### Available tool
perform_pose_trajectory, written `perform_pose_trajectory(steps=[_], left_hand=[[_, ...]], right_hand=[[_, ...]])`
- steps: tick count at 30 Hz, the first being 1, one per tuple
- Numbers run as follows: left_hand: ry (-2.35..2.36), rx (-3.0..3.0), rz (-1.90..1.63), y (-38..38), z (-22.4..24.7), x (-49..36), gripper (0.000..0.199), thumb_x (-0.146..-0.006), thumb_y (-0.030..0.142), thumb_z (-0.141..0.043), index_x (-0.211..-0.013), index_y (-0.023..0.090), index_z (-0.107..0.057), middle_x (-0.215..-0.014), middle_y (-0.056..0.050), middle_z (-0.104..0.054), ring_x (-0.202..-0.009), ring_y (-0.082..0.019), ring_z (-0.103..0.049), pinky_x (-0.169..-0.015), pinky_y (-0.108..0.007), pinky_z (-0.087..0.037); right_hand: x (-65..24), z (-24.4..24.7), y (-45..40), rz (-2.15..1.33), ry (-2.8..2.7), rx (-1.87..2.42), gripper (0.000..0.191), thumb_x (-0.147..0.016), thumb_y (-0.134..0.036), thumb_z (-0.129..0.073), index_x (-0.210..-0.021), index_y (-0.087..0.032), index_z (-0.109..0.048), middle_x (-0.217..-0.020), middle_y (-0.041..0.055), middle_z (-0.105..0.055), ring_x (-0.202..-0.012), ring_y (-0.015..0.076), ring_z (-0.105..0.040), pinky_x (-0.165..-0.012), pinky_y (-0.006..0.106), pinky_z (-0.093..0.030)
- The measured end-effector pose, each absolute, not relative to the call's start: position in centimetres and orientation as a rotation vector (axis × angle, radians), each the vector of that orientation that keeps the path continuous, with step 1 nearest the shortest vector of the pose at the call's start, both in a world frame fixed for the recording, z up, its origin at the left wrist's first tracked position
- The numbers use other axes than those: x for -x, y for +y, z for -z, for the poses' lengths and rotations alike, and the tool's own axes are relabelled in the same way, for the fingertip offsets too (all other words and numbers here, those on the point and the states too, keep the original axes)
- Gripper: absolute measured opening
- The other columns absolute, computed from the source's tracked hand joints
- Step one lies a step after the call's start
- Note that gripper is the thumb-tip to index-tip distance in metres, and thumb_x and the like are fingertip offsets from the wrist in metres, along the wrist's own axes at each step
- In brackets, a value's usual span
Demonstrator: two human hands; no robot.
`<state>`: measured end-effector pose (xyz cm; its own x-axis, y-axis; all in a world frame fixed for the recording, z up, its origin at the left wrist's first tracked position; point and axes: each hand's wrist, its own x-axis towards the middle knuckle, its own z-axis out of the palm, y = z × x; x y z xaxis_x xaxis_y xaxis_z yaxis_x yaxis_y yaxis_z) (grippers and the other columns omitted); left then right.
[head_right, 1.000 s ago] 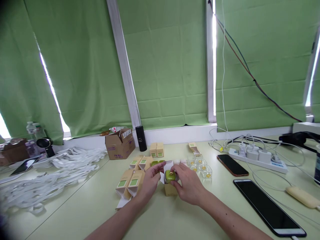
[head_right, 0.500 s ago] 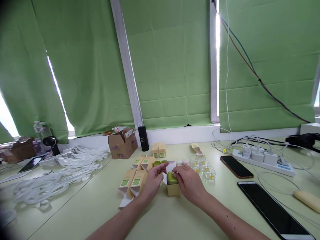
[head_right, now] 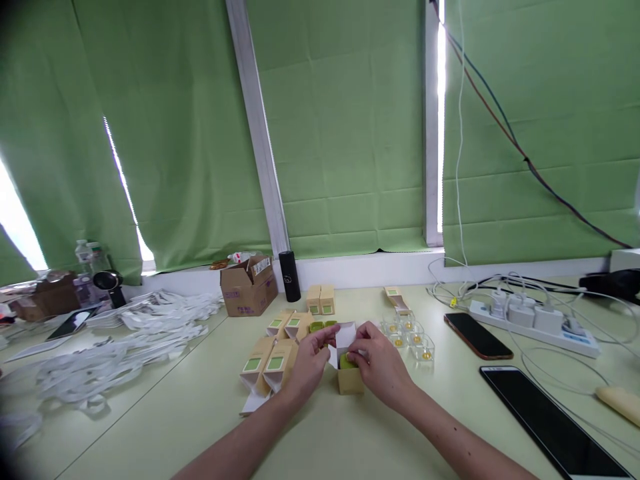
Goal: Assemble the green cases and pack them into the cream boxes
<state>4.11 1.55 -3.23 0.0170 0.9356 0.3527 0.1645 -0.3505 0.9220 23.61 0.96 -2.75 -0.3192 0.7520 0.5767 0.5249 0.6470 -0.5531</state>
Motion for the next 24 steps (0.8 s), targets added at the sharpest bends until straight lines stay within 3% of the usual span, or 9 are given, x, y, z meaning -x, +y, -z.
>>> perform_pose_trajectory(steps=[9, 17, 24], left_hand=[[1.153, -1.602, -1.407, 1.75, 3.46, -4.17, 0.059, -0.07, 0.006, -0.055, -0.125, 0.013, -0.075, -0.114, -0.013, -0.076, -0.108, -0.026, -0.068, -0.102, -0.04, -0.051], [1.126, -1.605, -1.386, 1.49, 3.15, -4.15, 0.06, -0.07, 0.007, -0.055, -0.127, 0.013, -0.074, -0.116, -0.013, -0.076, -0.109, -0.026, -0.068, -0.102, -0.04, -0.052], [1.119, -1.57, -1.432, 1.67, 3.35, -4.29, 0.059, -0.069, 0.007, -0.055, -0.124, 0.014, -0.075, -0.118, -0.011, -0.077, -0.107, -0.024, -0.068, -0.1, -0.038, -0.053]], right_hand=[[-23.35, 2.46, 0.79, -0.245, -2.053, 1.032, 0.026, -0.089, -0.013, -0.059, -0.076, -0.025, -0.078, -0.092, 0.0064, -0.064, -0.086, 0.0244, -0.065, -0.071, 0.038, -0.056], [-23.4, 2.52, 0.83, -0.266, -2.065, 0.995, 0.027, -0.09, -0.011, -0.057, -0.076, -0.023, -0.077, -0.093, 0.0073, -0.062, -0.087, 0.0246, -0.064, -0.075, 0.04, -0.056], [-23.82, 2.86, 0.8, -0.354, -1.942, 0.877, 0.027, -0.099, -0.021, -0.052, -0.083, -0.023, -0.073, -0.097, 0.0088, -0.063, -0.086, 0.0246, -0.065, -0.071, 0.039, -0.057]])
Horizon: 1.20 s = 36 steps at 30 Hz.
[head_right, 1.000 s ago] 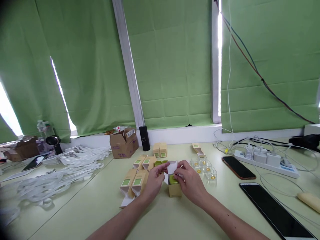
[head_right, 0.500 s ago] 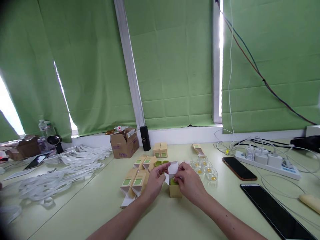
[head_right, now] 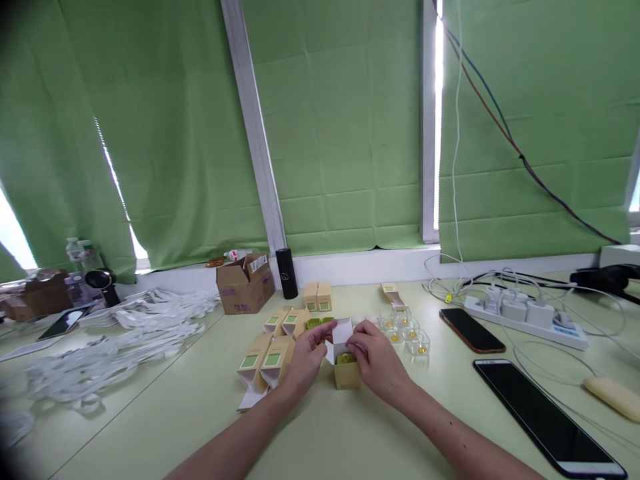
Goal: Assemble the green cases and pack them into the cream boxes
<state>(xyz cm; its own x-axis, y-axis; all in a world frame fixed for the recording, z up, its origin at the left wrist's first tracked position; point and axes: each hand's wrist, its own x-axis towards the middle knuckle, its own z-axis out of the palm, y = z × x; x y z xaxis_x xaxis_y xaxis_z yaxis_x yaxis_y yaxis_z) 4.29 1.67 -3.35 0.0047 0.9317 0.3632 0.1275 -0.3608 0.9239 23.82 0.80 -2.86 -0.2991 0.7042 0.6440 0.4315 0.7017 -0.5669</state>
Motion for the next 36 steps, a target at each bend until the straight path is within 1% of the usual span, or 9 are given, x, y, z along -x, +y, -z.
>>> perform_pose_trajectory(steps=[3, 5, 10, 14, 17, 20, 25, 28, 36], left_hand=[[1.112, -1.567, -1.432, 1.8, 3.5, -4.3, 0.058, -0.07, 0.006, -0.055, -0.124, 0.014, -0.076, -0.119, -0.011, -0.077, -0.108, -0.025, -0.069, -0.101, -0.038, -0.053], [1.107, -1.562, -1.433, 1.8, 3.5, -4.3, 0.059, -0.07, 0.005, -0.055, -0.124, 0.014, -0.076, -0.121, -0.011, -0.077, -0.109, -0.025, -0.068, -0.101, -0.038, -0.053], [1.075, -1.535, -1.419, 1.7, 3.4, -4.2, 0.06, -0.069, 0.006, -0.055, -0.125, 0.012, -0.075, -0.123, -0.013, -0.076, -0.111, -0.026, -0.069, -0.104, -0.041, -0.052], [1.05, -1.532, -1.42, 1.6, 3.3, -4.3, 0.058, -0.07, 0.007, -0.057, -0.125, 0.013, -0.075, -0.123, -0.013, -0.077, -0.112, -0.027, -0.07, -0.105, -0.041, -0.052], [1.032, -1.496, -1.437, 1.5, 3.1, -4.5, 0.05, -0.076, 0.011, -0.058, -0.123, 0.012, -0.075, -0.125, -0.015, -0.076, -0.113, -0.028, -0.07, -0.105, -0.044, -0.052], [1.032, -1.485, -1.439, 1.4, 3.1, -4.6, 0.047, -0.079, 0.013, -0.059, -0.123, 0.012, -0.075, -0.124, -0.016, -0.076, -0.112, -0.028, -0.07, -0.104, -0.044, -0.052], [1.103, -1.606, -1.436, 1.2, 3.0, -4.7, 0.053, -0.074, 0.007, -0.062, -0.125, 0.014, -0.073, -0.12, -0.013, -0.077, -0.107, -0.026, -0.07, -0.099, -0.041, -0.053], [1.137, -1.663, -1.416, 1.1, 2.9, -4.8, 0.051, -0.076, 0.009, -0.065, -0.126, 0.014, -0.072, -0.118, -0.013, -0.077, -0.106, -0.026, -0.069, -0.099, -0.042, -0.053], [1.141, -1.715, -1.408, 0.5, 2.8, -5.1, 0.049, -0.078, 0.01, -0.068, -0.127, 0.018, -0.07, -0.124, -0.012, -0.074, -0.109, -0.026, -0.068, -0.1, -0.043, -0.053]], right_hand=[[-24.1, 3.1, 0.9, -0.485, -1.795, 0.837, 0.028, -0.104, -0.031, -0.047, -0.092, -0.024, -0.071, -0.105, 0.0105, -0.064, -0.083, 0.0241, -0.065, -0.063, 0.037, -0.057], [-24.2, 3.2, 1.1, -0.575, -1.698, 0.818, 0.028, -0.105, -0.038, -0.046, -0.097, -0.024, -0.069, -0.109, 0.0112, -0.063, -0.081, 0.0237, -0.065, -0.062, 0.038, -0.059], [-24.0, 4.1, 1.8, -0.728, -1.53, 0.88, 0.024, -0.099, -0.046, -0.055, -0.102, -0.024, -0.065, -0.106, 0.0108, -0.065, -0.089, 0.0273, -0.066, -0.058, 0.038, -0.061], [-23.7, 4.8, 2.2, -0.822, -1.474, 0.918, 0.026, -0.094, -0.047, -0.06, -0.105, -0.024, -0.062, -0.099, 0.0089, -0.064, -0.089, 0.027, -0.064, -0.05, 0.033, -0.058], [-23.6, 5.0, 2.2, -0.859, -1.469, 0.919, 0.027, -0.093, -0.048, -0.06, -0.106, -0.024, -0.061, -0.097, 0.0073, -0.061, -0.087, 0.0255, -0.063, -0.047, 0.03, -0.056], [-23.5, 5.0, 2.1, -0.865, -1.482, 0.918, 0.029, -0.093, -0.049, -0.06, -0.108, -0.025, -0.061, -0.096, 0.006, -0.059, -0.085, 0.0246, -0.063, -0.046, 0.029, -0.055], [-23.4, 5.1, 2.2, -0.885, -1.471, 0.925, 0.031, -0.091, -0.051, -0.061, -0.109, -0.025, -0.061, -0.096, 0.0053, -0.06, -0.085, 0.0241, -0.062, -0.046, 0.028, -0.054], [-23.4, 5.3, 2.4, -0.9, -1.46, 0.919, 0.032, -0.09, -0.05, -0.063, -0.11, -0.025, -0.061, -0.095, 0.0048, -0.059, -0.085, 0.0241, -0.061, -0.045, 0.027, -0.053], [-23.4, 5.4, 2.5, -0.911, -1.459, 0.898, 0.03, -0.09, -0.048, -0.064, -0.111, -0.026, -0.061, -0.096, 0.0044, -0.059, -0.083, 0.0234, -0.061, -0.044, 0.027, -0.052]])
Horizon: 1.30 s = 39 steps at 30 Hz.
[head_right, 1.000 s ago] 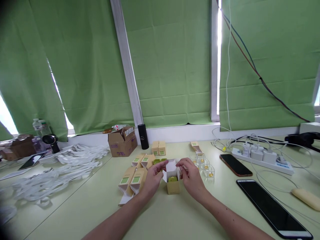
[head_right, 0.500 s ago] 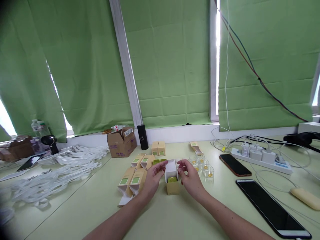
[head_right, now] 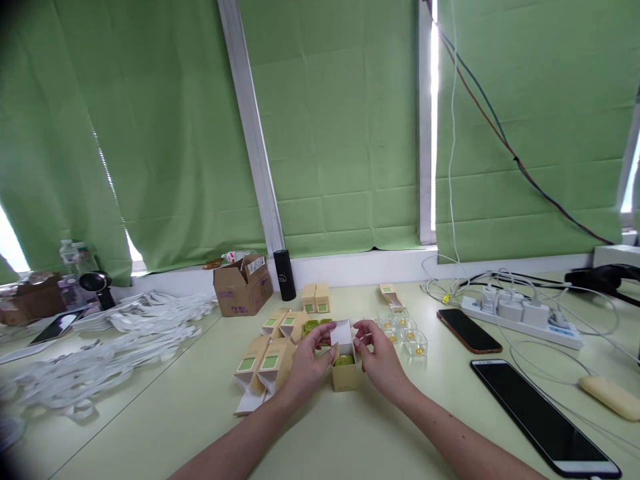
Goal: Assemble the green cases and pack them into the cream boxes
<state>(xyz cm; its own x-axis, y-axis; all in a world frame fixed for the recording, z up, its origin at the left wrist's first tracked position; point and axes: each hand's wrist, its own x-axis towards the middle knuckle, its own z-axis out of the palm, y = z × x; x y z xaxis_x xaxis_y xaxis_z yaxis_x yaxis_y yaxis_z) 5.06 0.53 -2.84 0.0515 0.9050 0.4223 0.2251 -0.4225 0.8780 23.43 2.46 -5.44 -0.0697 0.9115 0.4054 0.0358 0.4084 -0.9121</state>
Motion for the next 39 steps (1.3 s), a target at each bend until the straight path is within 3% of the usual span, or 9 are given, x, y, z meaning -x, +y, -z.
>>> perform_pose_trajectory(steps=[28, 39], left_hand=[[1.246, -1.751, -1.355, -0.5, 2.0, -5.5, 0.052, -0.077, 0.005, -0.065, -0.128, 0.018, -0.067, -0.129, -0.013, -0.071, -0.114, -0.027, -0.065, -0.105, -0.044, -0.05], [1.165, -1.742, -1.37, -0.8, 1.7, -5.7, 0.049, -0.077, 0.003, -0.063, -0.123, 0.02, -0.064, -0.122, -0.011, -0.072, -0.112, -0.025, -0.066, -0.104, -0.042, -0.049]], right_hand=[[-23.0, 5.2, 1.8, -0.94, -1.487, 0.969, 0.045, -0.084, -0.051, -0.066, -0.119, -0.026, -0.055, -0.099, 0.0029, -0.052, -0.078, 0.0196, -0.059, -0.048, 0.025, -0.042], [-22.2, 6.1, 2.3, -1.003, -1.41, 0.952, 0.039, -0.079, -0.05, -0.07, -0.108, -0.025, -0.058, -0.09, 0.0004, -0.052, -0.07, 0.018, -0.058, -0.048, 0.025, -0.042]])
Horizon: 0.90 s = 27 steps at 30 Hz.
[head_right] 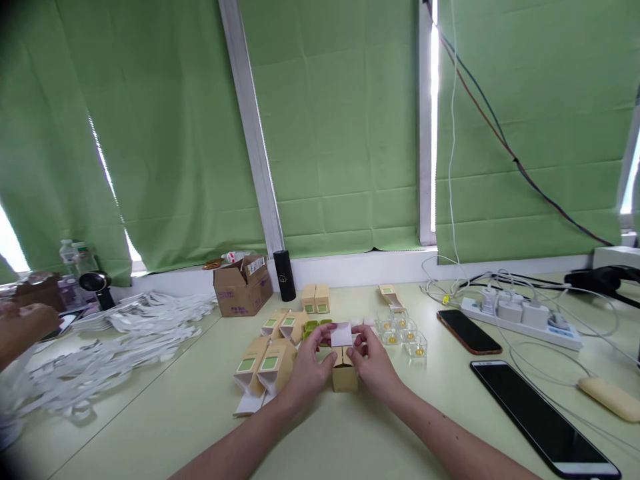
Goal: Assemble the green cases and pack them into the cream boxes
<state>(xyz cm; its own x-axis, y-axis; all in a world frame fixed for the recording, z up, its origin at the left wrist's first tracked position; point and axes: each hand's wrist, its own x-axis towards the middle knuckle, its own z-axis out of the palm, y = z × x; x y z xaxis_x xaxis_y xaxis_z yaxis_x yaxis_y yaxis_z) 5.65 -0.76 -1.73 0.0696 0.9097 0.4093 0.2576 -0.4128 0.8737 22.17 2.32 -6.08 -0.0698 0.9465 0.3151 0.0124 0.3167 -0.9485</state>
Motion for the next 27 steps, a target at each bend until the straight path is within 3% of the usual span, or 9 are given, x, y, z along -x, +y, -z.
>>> perform_pose_trajectory(steps=[10, 15, 21, 27], left_hand=[[1.155, -1.692, -1.374, -0.7, 2.3, -5.7, 0.05, -0.078, 0.002, -0.062, -0.119, 0.025, -0.046, -0.104, -0.005, -0.072, -0.107, -0.023, -0.066, -0.099, -0.039, -0.045], [1.135, -1.752, -1.39, -0.5, 2.3, -5.6, 0.038, -0.079, 0.005, -0.064, -0.111, 0.023, -0.053, -0.102, -0.004, -0.068, -0.104, -0.022, -0.065, -0.096, -0.036, -0.047], [1.12, -1.827, -1.409, -0.6, 1.9, -5.7, 0.013, -0.081, 0.011, -0.063, -0.089, 0.021, -0.062, -0.094, -0.004, -0.07, -0.093, -0.022, -0.065, -0.088, -0.033, -0.05], [1.114, -1.848, -1.406, -0.7, 1.6, -5.7, 0.011, -0.078, 0.012, -0.064, -0.084, 0.02, -0.064, -0.091, -0.004, -0.073, -0.091, -0.022, -0.067, -0.087, -0.034, -0.051]], right_hand=[[-22.3, 6.0, 2.5, -0.974, -1.428, 0.938, 0.035, -0.078, -0.048, -0.071, -0.101, -0.025, -0.06, -0.089, 0.0002, -0.051, -0.068, 0.017, -0.056, -0.049, 0.025, -0.042], [-22.3, 6.1, 2.4, -0.903, -1.459, 0.934, 0.032, -0.081, -0.047, -0.068, -0.101, -0.024, -0.061, -0.088, -0.0001, -0.052, -0.068, 0.0168, -0.054, -0.052, 0.027, -0.045], [-22.4, 5.7, 2.1, -0.789, -1.517, 0.925, 0.022, -0.083, -0.035, -0.064, -0.101, -0.024, -0.066, -0.091, 0.0016, -0.057, -0.073, 0.0185, -0.059, -0.063, 0.031, -0.051], [-23.1, 4.2, 0.7, -0.678, -1.549, 0.892, 0.014, -0.088, -0.033, -0.063, -0.098, -0.025, -0.069, -0.092, 0.0052, -0.059, -0.08, 0.0225, -0.061, -0.061, 0.031, -0.052]])
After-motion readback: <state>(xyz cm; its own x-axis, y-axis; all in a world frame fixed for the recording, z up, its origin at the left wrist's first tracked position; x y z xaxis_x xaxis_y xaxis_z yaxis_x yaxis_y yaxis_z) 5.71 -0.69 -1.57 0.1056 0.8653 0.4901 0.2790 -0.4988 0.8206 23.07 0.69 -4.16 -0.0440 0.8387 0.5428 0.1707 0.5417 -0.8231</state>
